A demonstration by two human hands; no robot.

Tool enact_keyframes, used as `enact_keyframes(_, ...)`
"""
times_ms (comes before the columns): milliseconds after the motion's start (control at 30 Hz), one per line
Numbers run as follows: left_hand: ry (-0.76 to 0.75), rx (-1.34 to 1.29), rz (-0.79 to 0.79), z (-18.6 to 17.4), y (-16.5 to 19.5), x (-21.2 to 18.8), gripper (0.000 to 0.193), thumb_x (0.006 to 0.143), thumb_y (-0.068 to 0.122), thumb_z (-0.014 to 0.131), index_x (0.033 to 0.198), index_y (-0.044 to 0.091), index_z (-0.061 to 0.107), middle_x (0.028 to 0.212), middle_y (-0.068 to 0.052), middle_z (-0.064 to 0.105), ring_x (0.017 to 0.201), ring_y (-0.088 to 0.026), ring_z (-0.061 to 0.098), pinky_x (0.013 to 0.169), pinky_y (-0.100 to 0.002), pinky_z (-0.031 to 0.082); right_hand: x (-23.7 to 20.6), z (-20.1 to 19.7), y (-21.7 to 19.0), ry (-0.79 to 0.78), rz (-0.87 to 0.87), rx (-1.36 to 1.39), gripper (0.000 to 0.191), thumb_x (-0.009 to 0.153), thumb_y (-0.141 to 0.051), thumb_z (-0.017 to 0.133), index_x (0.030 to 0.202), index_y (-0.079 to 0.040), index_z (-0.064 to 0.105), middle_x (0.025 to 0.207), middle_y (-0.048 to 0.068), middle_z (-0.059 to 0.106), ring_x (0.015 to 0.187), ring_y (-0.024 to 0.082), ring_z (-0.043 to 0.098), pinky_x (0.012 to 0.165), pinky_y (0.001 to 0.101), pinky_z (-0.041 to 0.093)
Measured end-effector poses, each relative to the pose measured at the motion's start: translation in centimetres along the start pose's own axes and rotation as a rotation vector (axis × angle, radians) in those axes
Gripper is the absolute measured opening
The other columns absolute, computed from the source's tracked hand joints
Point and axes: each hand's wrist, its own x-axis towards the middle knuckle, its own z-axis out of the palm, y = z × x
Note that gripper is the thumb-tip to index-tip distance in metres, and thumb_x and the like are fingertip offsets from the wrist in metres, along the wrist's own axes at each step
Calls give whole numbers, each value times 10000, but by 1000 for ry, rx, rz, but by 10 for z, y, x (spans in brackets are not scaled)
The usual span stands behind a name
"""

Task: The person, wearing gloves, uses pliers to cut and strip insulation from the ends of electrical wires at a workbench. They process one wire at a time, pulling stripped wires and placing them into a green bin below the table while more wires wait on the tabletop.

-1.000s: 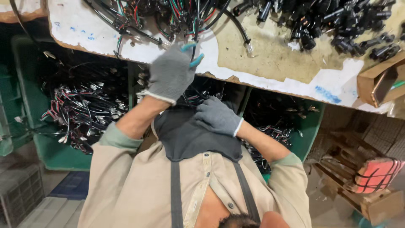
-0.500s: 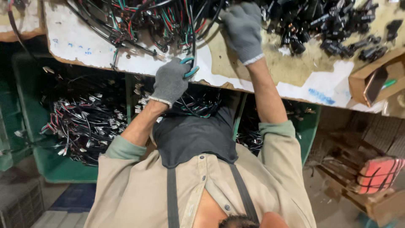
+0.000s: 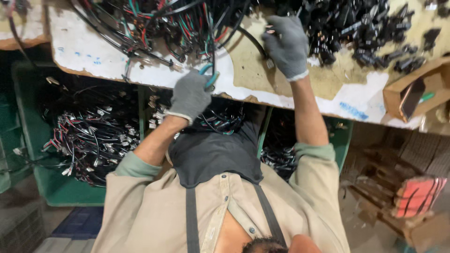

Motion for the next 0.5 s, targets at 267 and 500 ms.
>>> enact_keyframes(267,80,-13,-20,-2,6,1,174,798,161,739,956,125,801,904,-184,700,778,-387,690,683,-500,536,-30,23,-103,117,242,521,229,986,-50,702,1198,-58,617,1070,90,676,936,212,716,815,379,606)
enact_keyframes(500,52,-1035,-151,-99,47,-28,263,930,125,805,1186,75,775,1046,-110,796,908,-122,730,846,-276,598,-81,13,-124,-138,-184,214,391,825,-252,944,1023,-99,644,774,87,603,692,308,625,639,403,472)
